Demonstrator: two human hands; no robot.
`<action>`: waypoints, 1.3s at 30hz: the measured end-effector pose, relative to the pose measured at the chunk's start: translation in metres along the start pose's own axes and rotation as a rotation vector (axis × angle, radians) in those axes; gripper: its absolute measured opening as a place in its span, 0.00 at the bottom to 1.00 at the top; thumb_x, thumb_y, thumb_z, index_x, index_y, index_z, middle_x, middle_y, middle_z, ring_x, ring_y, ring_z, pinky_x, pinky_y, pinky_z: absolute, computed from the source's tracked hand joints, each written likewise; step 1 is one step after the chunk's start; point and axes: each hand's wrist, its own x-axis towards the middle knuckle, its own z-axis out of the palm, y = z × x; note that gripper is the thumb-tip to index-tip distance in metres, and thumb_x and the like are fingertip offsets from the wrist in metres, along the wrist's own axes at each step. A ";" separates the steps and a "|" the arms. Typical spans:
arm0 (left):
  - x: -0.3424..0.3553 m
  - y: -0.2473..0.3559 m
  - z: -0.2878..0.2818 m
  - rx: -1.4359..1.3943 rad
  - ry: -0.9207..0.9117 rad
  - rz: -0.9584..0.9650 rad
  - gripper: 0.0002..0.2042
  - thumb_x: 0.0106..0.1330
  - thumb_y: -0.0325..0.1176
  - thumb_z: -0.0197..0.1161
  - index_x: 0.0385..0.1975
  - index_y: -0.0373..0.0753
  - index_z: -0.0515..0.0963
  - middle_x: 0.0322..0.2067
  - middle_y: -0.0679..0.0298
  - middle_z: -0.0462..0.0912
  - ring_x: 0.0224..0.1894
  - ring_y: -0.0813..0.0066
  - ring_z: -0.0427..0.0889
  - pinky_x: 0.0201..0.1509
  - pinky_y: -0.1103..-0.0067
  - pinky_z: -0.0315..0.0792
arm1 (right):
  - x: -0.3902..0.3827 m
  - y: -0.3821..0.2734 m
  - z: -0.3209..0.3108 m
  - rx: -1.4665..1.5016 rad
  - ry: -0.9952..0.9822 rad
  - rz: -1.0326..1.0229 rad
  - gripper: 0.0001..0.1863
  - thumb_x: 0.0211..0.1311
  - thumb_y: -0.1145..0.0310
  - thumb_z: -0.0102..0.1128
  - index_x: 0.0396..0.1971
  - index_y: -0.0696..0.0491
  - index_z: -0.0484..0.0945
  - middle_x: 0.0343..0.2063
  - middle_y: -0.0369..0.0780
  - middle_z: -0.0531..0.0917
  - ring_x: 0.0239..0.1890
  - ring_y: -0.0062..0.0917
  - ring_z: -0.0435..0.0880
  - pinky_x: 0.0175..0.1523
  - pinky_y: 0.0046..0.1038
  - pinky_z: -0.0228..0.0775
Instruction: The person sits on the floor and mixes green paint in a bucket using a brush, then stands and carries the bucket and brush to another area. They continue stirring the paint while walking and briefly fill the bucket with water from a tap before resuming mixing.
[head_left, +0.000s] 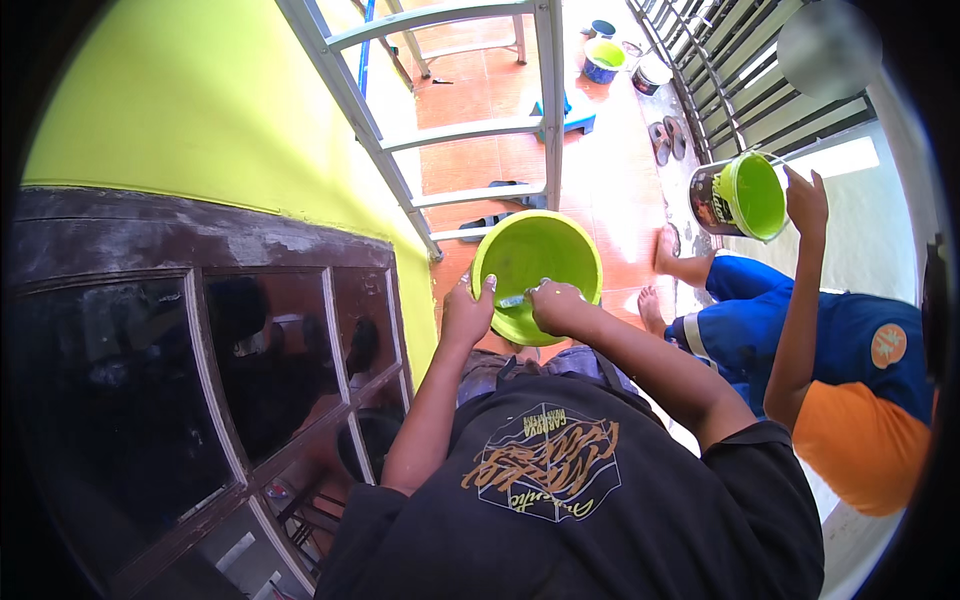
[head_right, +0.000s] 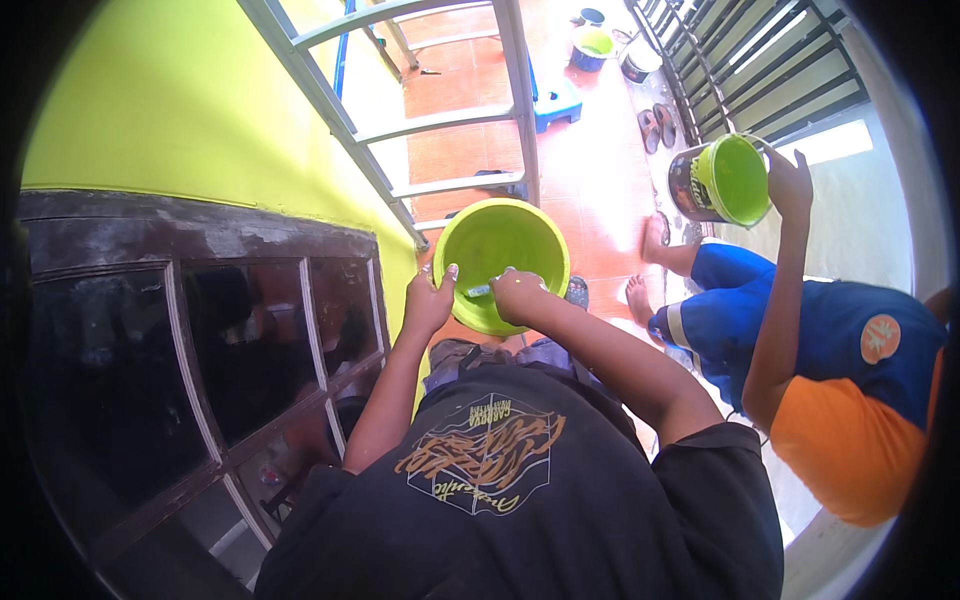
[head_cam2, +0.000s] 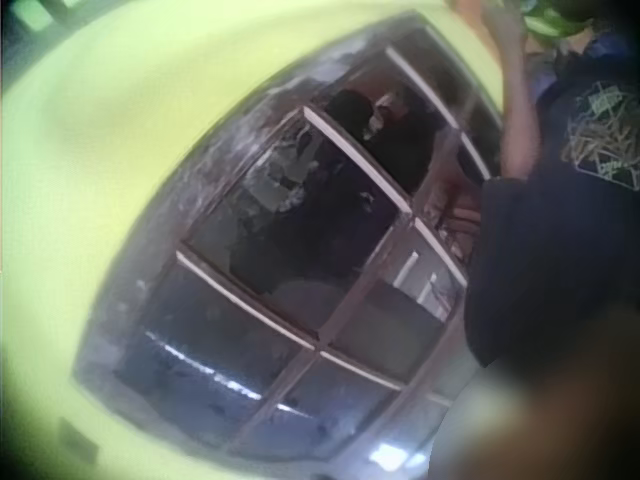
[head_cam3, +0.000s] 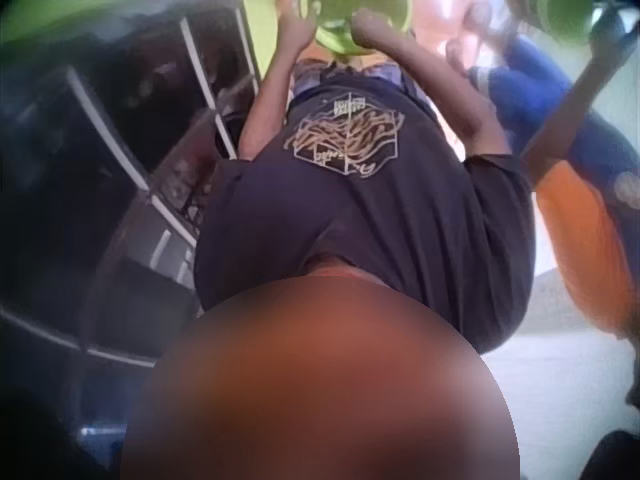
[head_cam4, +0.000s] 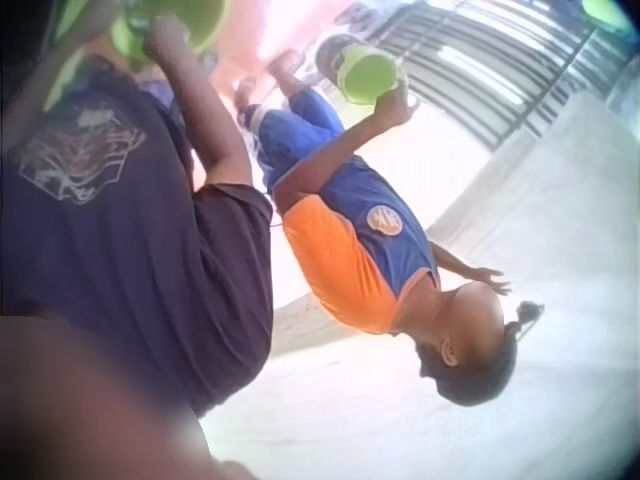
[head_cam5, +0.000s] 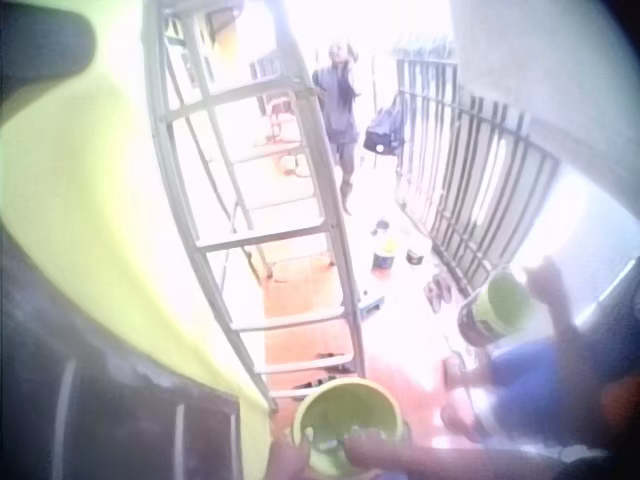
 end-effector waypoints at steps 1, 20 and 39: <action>0.002 -0.001 -0.004 0.009 -0.014 -0.022 0.18 0.72 0.38 0.59 0.56 0.36 0.78 0.43 0.45 0.86 0.48 0.46 0.85 0.52 0.62 0.77 | -0.002 -0.005 -0.001 -0.014 -0.025 0.038 0.17 0.60 0.73 0.57 0.49 0.56 0.82 0.47 0.52 0.83 0.47 0.42 0.87 0.49 0.41 0.81; 0.029 0.021 -0.040 0.227 -0.158 0.131 0.20 0.70 0.44 0.59 0.56 0.38 0.79 0.40 0.43 0.86 0.46 0.44 0.85 0.50 0.59 0.77 | 0.016 0.015 -0.043 -0.044 0.435 0.112 0.14 0.67 0.74 0.51 0.48 0.59 0.81 0.46 0.55 0.80 0.40 0.46 0.87 0.41 0.43 0.81; 0.032 0.014 -0.008 0.208 -0.284 0.183 0.20 0.70 0.47 0.59 0.53 0.38 0.80 0.39 0.45 0.87 0.45 0.49 0.86 0.49 0.61 0.77 | -0.002 0.002 -0.025 0.105 0.450 0.190 0.17 0.63 0.67 0.55 0.50 0.56 0.80 0.42 0.53 0.84 0.42 0.45 0.87 0.45 0.44 0.80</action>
